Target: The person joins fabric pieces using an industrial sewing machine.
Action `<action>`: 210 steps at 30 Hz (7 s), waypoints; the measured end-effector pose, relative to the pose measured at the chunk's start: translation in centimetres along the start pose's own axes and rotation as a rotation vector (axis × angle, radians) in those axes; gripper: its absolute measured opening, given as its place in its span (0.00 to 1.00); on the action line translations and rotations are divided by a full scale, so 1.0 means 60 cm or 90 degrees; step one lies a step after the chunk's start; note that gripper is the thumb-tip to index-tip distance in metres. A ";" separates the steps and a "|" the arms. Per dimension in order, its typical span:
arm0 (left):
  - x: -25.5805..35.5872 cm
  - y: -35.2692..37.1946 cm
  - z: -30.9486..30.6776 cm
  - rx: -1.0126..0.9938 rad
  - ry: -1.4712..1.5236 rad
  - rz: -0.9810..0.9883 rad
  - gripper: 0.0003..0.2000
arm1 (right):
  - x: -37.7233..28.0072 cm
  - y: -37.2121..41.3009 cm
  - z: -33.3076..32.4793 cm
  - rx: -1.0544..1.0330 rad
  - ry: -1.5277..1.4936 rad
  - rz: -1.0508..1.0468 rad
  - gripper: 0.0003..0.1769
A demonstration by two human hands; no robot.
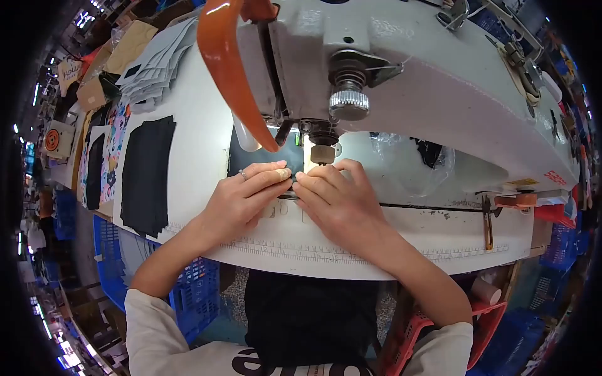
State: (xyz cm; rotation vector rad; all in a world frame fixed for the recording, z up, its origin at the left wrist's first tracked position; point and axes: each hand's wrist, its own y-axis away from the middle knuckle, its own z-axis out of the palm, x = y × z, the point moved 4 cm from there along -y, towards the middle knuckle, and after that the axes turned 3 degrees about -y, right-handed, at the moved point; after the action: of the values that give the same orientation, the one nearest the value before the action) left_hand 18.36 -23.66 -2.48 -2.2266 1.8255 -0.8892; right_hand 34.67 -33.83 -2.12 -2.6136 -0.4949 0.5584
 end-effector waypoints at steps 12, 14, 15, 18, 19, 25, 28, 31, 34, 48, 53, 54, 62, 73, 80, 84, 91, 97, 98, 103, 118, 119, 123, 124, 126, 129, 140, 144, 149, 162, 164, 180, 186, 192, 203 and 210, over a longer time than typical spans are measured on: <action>-0.027 -0.020 0.001 -0.039 -0.046 0.011 0.23 | 0.016 -0.010 0.015 -0.001 0.045 0.051 0.20; -0.039 -0.020 0.009 -0.036 -0.062 0.003 0.24 | 0.016 -0.011 0.015 0.011 0.056 0.056 0.21; -0.045 -0.022 0.012 -0.034 -0.069 0.000 0.24 | 0.016 -0.014 0.014 -0.008 0.067 0.080 0.22; -0.060 -0.034 0.017 -0.029 -0.079 0.002 0.23 | 0.017 -0.017 0.016 -0.046 0.085 0.127 0.23; -0.063 -0.038 0.017 -0.026 -0.085 0.003 0.22 | 0.018 -0.015 0.017 -0.035 0.084 0.125 0.23; -0.073 -0.060 0.012 0.026 -0.100 0.016 0.19 | 0.019 -0.014 0.017 -0.001 0.059 0.121 0.23; -0.076 -0.061 0.013 0.031 -0.110 0.015 0.18 | 0.017 -0.013 0.017 0.014 0.055 0.116 0.22; -0.079 -0.062 0.014 0.042 -0.121 0.026 0.18 | 0.017 -0.012 0.014 0.022 0.043 0.112 0.22; -0.075 -0.064 0.011 0.059 -0.092 0.021 0.16 | 0.017 -0.011 0.011 0.021 0.019 0.111 0.21; -0.011 -0.051 0.000 -0.131 -0.149 -0.166 0.16 | 0.049 0.125 -0.334 0.287 0.218 0.138 0.11; -0.009 -0.038 0.012 -0.013 -0.102 -0.079 0.18 | 0.311 0.310 -0.668 0.409 0.321 0.419 0.17; -0.008 -0.037 0.013 -0.013 -0.111 -0.072 0.19 | 0.361 0.344 -0.704 0.411 0.263 0.477 0.18; -0.009 -0.028 0.020 0.006 -0.108 -0.088 0.18 | 0.502 0.530 -0.705 0.577 -0.334 0.545 0.24; -0.017 -0.010 -0.050 -0.130 0.120 -0.146 0.16 | 0.503 0.644 -0.637 0.738 -0.479 0.611 0.32; 0.121 0.102 -0.064 -0.145 0.612 -0.045 0.14 | 0.362 0.537 -0.563 0.432 0.519 0.519 0.31; 0.133 0.220 0.122 -0.444 0.745 -0.192 0.15 | 0.146 0.401 -0.377 0.638 0.372 0.478 0.26; -0.185 0.410 0.278 -0.228 0.338 -0.893 0.15 | -0.134 0.138 -0.010 -0.086 0.062 0.173 0.29; -0.297 0.465 0.307 -0.155 0.231 -1.021 0.15 | -0.155 0.109 0.011 -0.066 0.131 0.161 0.26; -0.309 0.487 0.313 -0.142 0.217 -1.052 0.15 | -0.156 0.122 0.014 -0.079 0.134 0.159 0.29; -0.339 0.501 0.329 -0.127 0.197 -1.085 0.15 | -0.155 0.127 0.019 -0.070 0.158 0.134 0.30; -0.357 0.512 0.341 -0.113 0.201 -1.105 0.14 | -0.157 0.134 0.019 -0.096 0.161 0.135 0.29; -0.357 0.512 0.341 -0.110 0.199 -1.106 0.14 | -0.157 0.134 0.019 -0.095 0.162 0.132 0.29; -0.353 0.512 0.341 -0.109 0.203 -1.105 0.14 | -0.157 0.132 0.019 -0.094 0.163 0.132 0.29; -0.351 0.513 0.340 -0.111 0.203 -1.101 0.14 | -0.158 0.131 0.019 -0.094 0.161 0.133 0.29; -0.352 0.515 0.339 -0.107 0.202 -1.105 0.14 | -0.157 0.128 0.018 -0.091 0.158 0.133 0.29; -0.348 0.514 0.339 -0.107 0.200 -1.100 0.14 | -0.157 0.127 0.020 -0.082 0.155 0.136 0.29; -0.333 0.517 0.331 -0.100 0.199 -1.097 0.14 | -0.155 0.130 0.020 -0.072 0.149 0.131 0.30; -0.322 0.520 0.323 -0.098 0.198 -1.092 0.13 | -0.154 0.131 0.022 -0.071 0.137 0.135 0.30; -0.276 0.495 0.301 -0.104 0.238 -1.052 0.13 | -0.158 0.139 0.023 -0.103 0.200 0.127 0.31; 0.080 0.286 0.156 -0.253 0.699 -0.700 0.13 | -0.195 0.245 0.074 -0.130 -0.268 0.338 0.24; 0.133 0.266 0.139 -0.267 0.702 -0.672 0.13 | -0.205 0.258 0.095 -0.161 -0.329 0.478 0.22; 0.254 0.162 0.050 0.040 0.173 -0.135 0.14 | -0.230 0.283 0.104 0.154 -1.351 0.861 0.26; 0.241 0.160 0.041 0.062 0.251 -0.239 0.15 | -0.219 0.281 0.081 0.108 -1.183 0.800 0.22; 0.228 0.123 0.022 0.081 0.368 -0.277 0.15 | -0.204 0.234 0.027 0.150 -1.165 0.772 0.21; 0.229 0.010 -0.026 0.127 0.158 -0.111 0.16 | -0.144 0.137 -0.059 0.117 -0.845 0.604 0.20; 0.164 0.014 0.019 0.259 0.759 -0.472 0.16 | -0.104 0.139 -0.063 0.217 -0.748 0.539 0.19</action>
State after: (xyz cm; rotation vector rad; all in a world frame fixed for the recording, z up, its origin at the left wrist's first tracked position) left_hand 19.13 -33.29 -0.27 -2.1806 0.6769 -2.8285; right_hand 33.10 -44.74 -1.00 -1.8045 0.4368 2.2089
